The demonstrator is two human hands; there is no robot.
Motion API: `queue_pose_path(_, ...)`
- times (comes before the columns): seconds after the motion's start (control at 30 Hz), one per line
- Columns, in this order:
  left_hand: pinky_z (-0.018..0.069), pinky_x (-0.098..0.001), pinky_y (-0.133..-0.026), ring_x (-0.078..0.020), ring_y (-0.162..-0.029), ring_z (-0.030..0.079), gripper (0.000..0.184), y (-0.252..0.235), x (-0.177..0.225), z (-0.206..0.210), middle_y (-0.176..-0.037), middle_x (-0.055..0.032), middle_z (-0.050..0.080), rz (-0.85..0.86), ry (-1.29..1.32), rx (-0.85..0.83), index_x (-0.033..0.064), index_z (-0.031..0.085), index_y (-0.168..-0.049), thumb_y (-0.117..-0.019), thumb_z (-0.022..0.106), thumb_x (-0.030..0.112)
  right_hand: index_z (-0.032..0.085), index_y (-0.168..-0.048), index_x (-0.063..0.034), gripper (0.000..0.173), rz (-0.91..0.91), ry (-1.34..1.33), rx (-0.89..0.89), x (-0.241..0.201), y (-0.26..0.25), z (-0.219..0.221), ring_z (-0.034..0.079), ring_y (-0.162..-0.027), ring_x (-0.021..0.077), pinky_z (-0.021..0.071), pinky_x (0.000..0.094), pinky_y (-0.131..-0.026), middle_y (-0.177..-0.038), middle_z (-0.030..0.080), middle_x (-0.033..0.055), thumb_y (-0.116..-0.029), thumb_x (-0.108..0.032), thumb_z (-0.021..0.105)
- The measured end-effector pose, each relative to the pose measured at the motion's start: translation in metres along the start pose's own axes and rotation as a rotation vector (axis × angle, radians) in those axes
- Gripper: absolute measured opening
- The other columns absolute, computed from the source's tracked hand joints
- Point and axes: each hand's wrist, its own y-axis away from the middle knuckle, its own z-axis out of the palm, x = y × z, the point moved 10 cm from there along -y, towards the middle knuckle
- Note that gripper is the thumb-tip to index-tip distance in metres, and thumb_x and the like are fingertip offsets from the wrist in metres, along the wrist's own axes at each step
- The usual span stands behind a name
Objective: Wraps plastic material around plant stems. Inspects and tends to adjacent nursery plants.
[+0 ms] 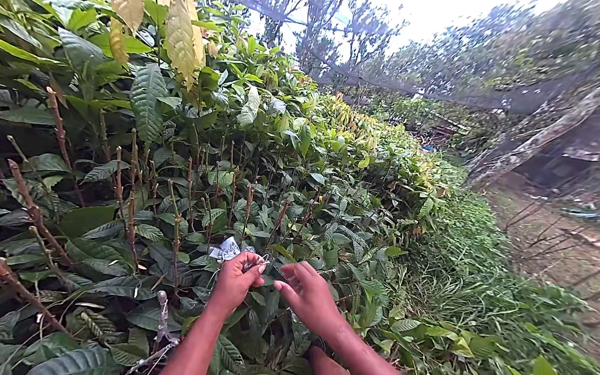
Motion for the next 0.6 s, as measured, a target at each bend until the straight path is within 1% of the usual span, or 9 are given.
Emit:
queue_pose_path(0.03,0.0612,-0.0270,-0.064,-0.0123,-0.067,0.068,0.009,0.002,-0.003,0.006,-0.089,-0.0046,0.070,-0.010,0.002,-0.037,0.0000,0.066,-0.102,-0.0931,0.065,-0.001,0.069,-0.124,-0.0060,0.039,0.030,-0.039,-0.017,-0.002,-0.008,0.004,0.069,-0.093,0.0202,0.0594,0.0384,-0.083,-0.114,0.068,0.0111,-0.0992,-0.035,0.066)
queue_pose_path(0.1,0.0623,-0.0280,-0.066,-0.0125,-0.068,0.070,0.010,0.008,-0.006,0.014,-0.090,-0.0037,0.071,-0.030,0.003,-0.096,0.0008,0.065,-0.102,-0.0929,0.066,-0.001,0.072,-0.113,-0.0035,0.028,0.051,-0.122,-0.082,0.000,-0.023,0.015,0.067,-0.092,0.0178,0.0565,0.0354,-0.086,-0.106,0.069,0.0108,-0.1000,-0.028,0.065)
queue_pose_path(0.17,0.0633,-0.0294,-0.067,-0.0135,-0.069,0.071,0.010,0.009,-0.003,0.012,-0.091,-0.0041,0.071,-0.007,0.005,-0.113,0.0007,0.064,-0.102,-0.0928,0.065,-0.001,0.073,-0.103,-0.0030,0.024,0.013,-0.144,-0.120,0.003,-0.029,0.013,0.064,-0.086,0.0142,0.0541,0.0317,-0.081,-0.096,0.068,0.0083,-0.1015,-0.024,0.062)
queue_pose_path(0.27,0.0637,-0.0299,-0.067,-0.0144,-0.069,0.071,0.010,0.006,0.008,-0.011,-0.091,-0.0056,0.071,0.050,-0.025,-0.010,-0.0009,0.063,-0.104,-0.0942,0.065,0.000,0.074,-0.096,-0.0037,0.026,-0.014,-0.033,-0.032,0.016,-0.020,-0.016,0.063,-0.083,0.0158,0.0530,0.0353,-0.077,-0.090,0.066,0.0076,-0.0998,-0.024,0.058)
queue_pose_path(0.33,0.0641,-0.0301,-0.065,-0.0153,-0.067,0.071,0.012,0.006,0.012,-0.021,-0.090,-0.0069,0.071,0.038,-0.051,0.061,-0.0016,0.063,-0.105,-0.0937,0.067,0.000,0.074,-0.097,-0.0043,0.025,0.019,-0.005,-0.074,0.020,-0.005,-0.013,0.064,-0.085,0.0174,0.0536,0.0381,-0.079,-0.092,0.067,0.0080,-0.0997,-0.023,0.058)
queue_pose_path(0.4,0.0637,-0.0297,-0.061,-0.0158,-0.063,0.071,0.012,0.006,0.009,-0.017,-0.086,-0.0075,0.073,-0.012,-0.080,0.112,-0.0014,0.063,-0.103,-0.0933,0.070,0.001,0.074,-0.097,-0.0010,0.024,-0.013,-0.069,-0.212,-0.009,0.023,0.019,0.068,-0.092,0.0232,0.0564,0.0448,-0.084,-0.096,0.070,0.0120,-0.0988,-0.018,0.057)
queue_pose_path(0.43,0.0634,-0.0299,-0.060,-0.0158,-0.061,0.071,0.012,0.006,0.007,-0.012,-0.083,-0.0072,0.073,-0.037,-0.092,0.121,-0.0011,0.064,-0.101,-0.0922,0.071,0.001,0.074,-0.094,0.0026,0.024,-0.108,-0.147,-0.276,-0.036,0.040,0.037,0.069,-0.091,0.0254,0.0569,0.0451,-0.083,-0.094,0.070,0.0148,-0.0984,-0.015,0.057)
queue_pose_path(0.5,0.0637,-0.0298,-0.060,-0.0151,-0.060,0.071,0.012,0.009,0.002,0.002,-0.082,-0.0062,0.073,-0.078,-0.107,0.094,-0.0010,0.064,-0.098,-0.0913,0.073,0.001,0.068,-0.084,0.0050,0.027,-0.341,-0.323,-0.363,-0.079,0.062,0.058,0.064,-0.081,0.0246,0.0529,0.0400,-0.074,-0.083,0.064,0.0157,-0.1006,-0.013,0.057)
queue_pose_path(0.6,0.0632,-0.0275,-0.062,-0.0120,-0.063,0.071,0.012,0.013,0.004,0.010,-0.085,-0.0046,0.073,-0.031,-0.230,0.071,0.0008,0.067,-0.100,-0.0917,0.074,0.006,0.068,-0.089,0.0035,0.028,-0.375,-0.383,-0.387,-0.082,0.066,0.043,0.059,-0.079,0.0176,0.0497,0.0314,-0.072,-0.083,0.061,0.0122,-0.1037,-0.017,0.056)
